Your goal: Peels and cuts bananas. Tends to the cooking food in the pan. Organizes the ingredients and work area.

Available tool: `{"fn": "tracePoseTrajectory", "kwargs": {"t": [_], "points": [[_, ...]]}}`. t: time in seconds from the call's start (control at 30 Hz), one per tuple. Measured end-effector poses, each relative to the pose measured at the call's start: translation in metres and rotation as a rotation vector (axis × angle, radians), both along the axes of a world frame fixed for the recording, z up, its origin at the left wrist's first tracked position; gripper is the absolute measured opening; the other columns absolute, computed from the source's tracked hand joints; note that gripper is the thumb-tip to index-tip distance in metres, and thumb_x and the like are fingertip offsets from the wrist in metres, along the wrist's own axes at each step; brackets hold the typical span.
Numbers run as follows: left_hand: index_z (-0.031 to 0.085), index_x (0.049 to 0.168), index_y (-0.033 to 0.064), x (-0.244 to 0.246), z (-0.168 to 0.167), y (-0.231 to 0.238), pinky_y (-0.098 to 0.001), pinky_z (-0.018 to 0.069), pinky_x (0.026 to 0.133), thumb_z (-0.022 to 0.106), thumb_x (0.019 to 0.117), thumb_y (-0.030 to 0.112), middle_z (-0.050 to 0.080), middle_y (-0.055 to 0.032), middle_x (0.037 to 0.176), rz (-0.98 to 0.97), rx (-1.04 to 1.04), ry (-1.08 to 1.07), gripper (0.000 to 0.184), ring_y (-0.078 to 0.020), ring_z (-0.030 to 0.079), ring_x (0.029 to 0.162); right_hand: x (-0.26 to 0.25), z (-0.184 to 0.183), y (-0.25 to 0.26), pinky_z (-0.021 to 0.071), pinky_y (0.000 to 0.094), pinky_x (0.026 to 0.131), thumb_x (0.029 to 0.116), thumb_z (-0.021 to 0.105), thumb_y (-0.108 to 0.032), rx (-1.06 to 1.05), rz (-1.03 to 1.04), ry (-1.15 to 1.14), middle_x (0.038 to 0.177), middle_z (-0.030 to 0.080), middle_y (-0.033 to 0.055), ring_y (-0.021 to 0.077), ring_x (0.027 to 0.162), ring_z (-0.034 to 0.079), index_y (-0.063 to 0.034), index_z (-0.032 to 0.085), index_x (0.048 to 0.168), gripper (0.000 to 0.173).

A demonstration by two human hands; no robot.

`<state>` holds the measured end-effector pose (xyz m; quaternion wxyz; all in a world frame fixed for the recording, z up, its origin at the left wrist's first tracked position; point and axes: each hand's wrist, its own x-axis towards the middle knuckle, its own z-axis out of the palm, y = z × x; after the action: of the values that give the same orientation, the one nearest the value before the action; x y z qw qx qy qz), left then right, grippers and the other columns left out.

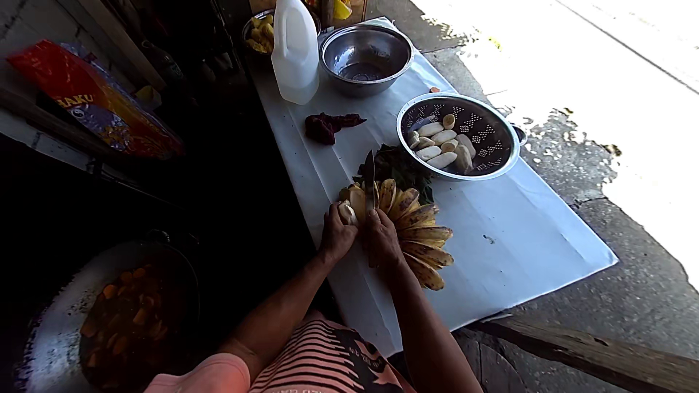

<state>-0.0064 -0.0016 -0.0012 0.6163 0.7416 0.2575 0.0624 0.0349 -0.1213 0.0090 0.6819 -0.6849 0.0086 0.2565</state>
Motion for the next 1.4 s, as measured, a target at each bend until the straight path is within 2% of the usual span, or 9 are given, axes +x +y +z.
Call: {"fn": "tracePoseTrajectory", "kwargs": {"t": [0.13,0.27,0.4,0.5,0.6,0.77,0.93,1.07,1.4], "points": [[0.058,0.132,-0.0005,0.003,-0.006,0.002,-0.047,0.0576,0.091,0.06,0.0902,-0.007,0.069,-0.0197,0.115,0.114,-0.041,-0.044,0.042,-0.0275,0.069,0.104,-0.011,0.004,0.003,0.05,0.0281,0.048,0.1099,0.048,-0.027,-0.1,-0.08,-0.197,0.078,0.067,0.0075,0.0138,0.051,0.057,-0.0075,0.059,0.126,0.028],[0.067,0.106,-0.0023,0.013,-0.005,0.005,-0.0344,0.0557,0.067,0.059,0.0974,-0.002,0.068,-0.0121,0.086,0.263,-0.423,-0.138,0.012,-0.0176,0.065,0.074,-0.024,0.004,0.008,0.0543,0.0555,0.093,0.0909,0.078,-0.026,-0.486,0.021,-0.585,0.123,0.067,0.0235,0.0365,0.104,0.069,-0.0003,0.03,0.158,0.087],[0.066,0.112,-0.0043,0.005,-0.002,0.016,-0.0353,0.0584,0.072,0.055,0.0846,-0.011,0.071,-0.0146,0.094,0.099,-0.452,-0.129,0.03,-0.0192,0.068,0.082,-0.006,0.013,-0.004,0.0568,0.0495,0.082,0.0876,0.08,-0.027,-0.41,0.036,-0.429,0.107,0.071,0.0173,0.0289,0.091,0.07,-0.0085,0.047,0.149,0.072],[0.059,0.132,-0.0025,0.0,0.014,0.031,-0.0428,0.054,0.096,0.058,0.0946,0.002,0.065,-0.0185,0.123,-0.018,-0.072,-0.087,0.038,-0.0245,0.065,0.111,0.008,0.031,-0.025,0.0478,0.0251,0.048,0.0923,0.076,-0.019,0.074,0.043,0.012,0.08,0.064,0.0094,0.0115,0.052,0.054,-0.0073,0.054,0.128,0.043],[0.05,0.145,-0.0005,0.017,0.04,0.03,-0.0476,0.0466,0.108,0.054,0.1008,0.013,0.048,-0.0221,0.149,0.07,0.179,-0.217,0.046,-0.0319,0.053,0.133,0.038,0.06,-0.045,0.0489,0.0235,0.046,0.0987,0.067,-0.029,0.285,-0.052,0.106,0.081,0.065,0.0087,0.0099,0.051,0.054,-0.007,0.054,0.126,0.037],[0.029,0.157,0.0073,0.077,0.066,0.01,-0.0439,0.0614,0.072,0.054,0.1062,0.019,0.052,-0.0239,0.137,-0.046,-0.492,0.094,0.057,-0.0309,0.07,0.09,0.052,0.095,-0.071,0.0505,0.0233,0.048,0.1083,0.026,-0.059,0.211,-0.271,-0.09,0.117,0.073,0.0058,0.0135,0.064,0.068,-0.0211,0.039,0.145,0.055],[0.055,0.138,0.006,0.087,0.045,0.014,-0.0363,0.052,0.065,0.065,0.1015,0.033,0.061,-0.0162,0.114,-0.09,-0.436,0.267,0.047,-0.0215,0.057,0.075,-0.076,0.023,-0.072,0.0477,0.0245,0.041,0.1115,0.03,-0.026,0.015,-0.377,-0.287,0.078,0.067,0.0045,0.0104,0.047,0.054,0.0021,0.048,0.137,0.042],[0.055,0.135,0.0069,0.085,0.048,0.009,-0.034,0.0517,0.06,0.067,0.1001,0.026,0.06,-0.0137,0.11,-0.133,-0.408,0.267,0.042,-0.0187,0.057,0.07,-0.09,-0.025,-0.089,0.0506,0.025,0.048,0.1092,0.038,-0.029,-0.257,-0.455,-0.566,0.072,0.064,-0.0016,0.0062,0.054,0.057,0.0026,0.055,0.128,0.04],[0.048,0.142,0.004,0.108,0.047,-0.031,-0.0469,0.0549,0.078,0.079,0.092,0.031,0.059,-0.0223,0.122,0.002,-0.391,0.283,0.064,-0.0315,0.061,0.095,-0.015,0.024,-0.113,0.0536,0.0516,0.091,0.1096,0.041,-0.029,-0.658,-0.01,-0.589,0.117,0.071,0.0169,0.0286,0.103,0.07,-0.009,0.051,0.149,0.045]]}}
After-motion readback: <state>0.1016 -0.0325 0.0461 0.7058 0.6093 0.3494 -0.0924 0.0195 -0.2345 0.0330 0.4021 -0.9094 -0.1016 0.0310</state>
